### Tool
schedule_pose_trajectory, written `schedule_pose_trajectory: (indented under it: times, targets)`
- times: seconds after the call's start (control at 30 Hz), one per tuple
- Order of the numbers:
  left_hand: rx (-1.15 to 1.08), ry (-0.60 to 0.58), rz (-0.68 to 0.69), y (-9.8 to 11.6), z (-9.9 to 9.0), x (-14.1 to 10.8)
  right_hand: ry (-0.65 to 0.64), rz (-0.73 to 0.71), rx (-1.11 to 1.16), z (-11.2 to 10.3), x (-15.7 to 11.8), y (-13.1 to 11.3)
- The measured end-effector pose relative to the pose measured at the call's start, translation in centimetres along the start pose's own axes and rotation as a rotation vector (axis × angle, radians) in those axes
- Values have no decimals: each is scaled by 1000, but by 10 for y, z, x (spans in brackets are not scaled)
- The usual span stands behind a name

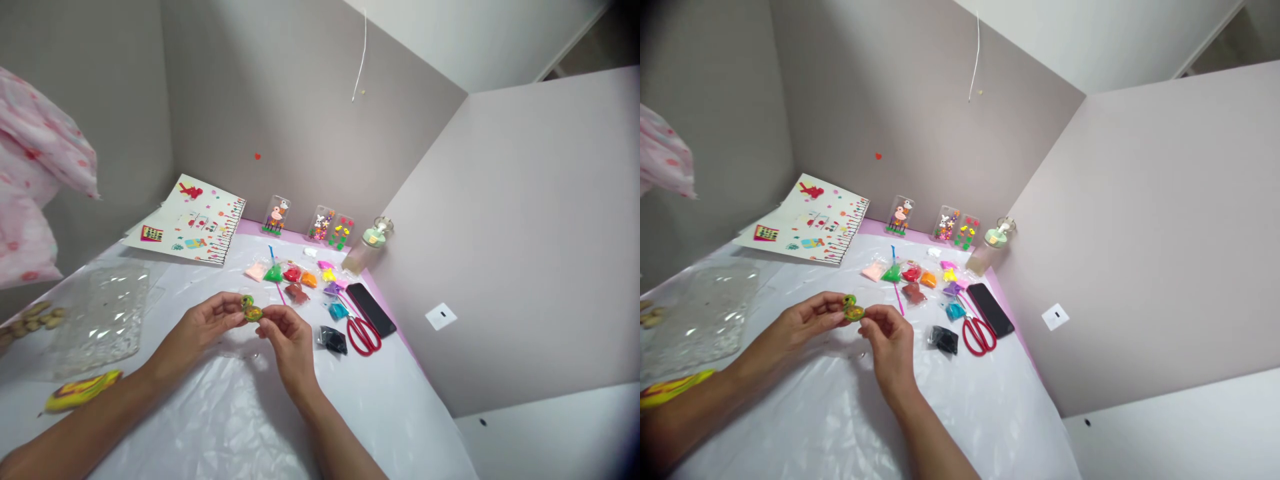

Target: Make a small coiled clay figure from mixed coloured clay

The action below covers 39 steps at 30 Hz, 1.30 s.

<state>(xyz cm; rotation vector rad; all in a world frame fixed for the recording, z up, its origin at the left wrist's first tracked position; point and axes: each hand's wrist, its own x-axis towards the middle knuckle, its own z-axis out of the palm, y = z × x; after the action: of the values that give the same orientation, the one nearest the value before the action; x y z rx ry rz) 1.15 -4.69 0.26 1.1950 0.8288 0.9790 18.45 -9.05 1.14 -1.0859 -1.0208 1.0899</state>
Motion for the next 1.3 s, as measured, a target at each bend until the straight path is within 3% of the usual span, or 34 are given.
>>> schedule_pose_trajectory:
  times: [0.43, 0.7, 0.93, 1.13, 1.3]
  targets:
    - [127, -38, 17, -5, -1, 3, -145, 68, 18, -7, 3, 2]
    - [226, 286, 56, 5, -16, 6, -113, 71, -253, -10, 10, 18]
    - [219, 316, 4, 7, -12, 6, -86, -32, -627, -7, 6, 23]
    - [210, 329, -41, 3, -11, 9, 67, -59, -859, -22, 14, 13]
    - [208, 320, -43, -4, -16, 10, 135, -48, -1028, -45, 34, -29]
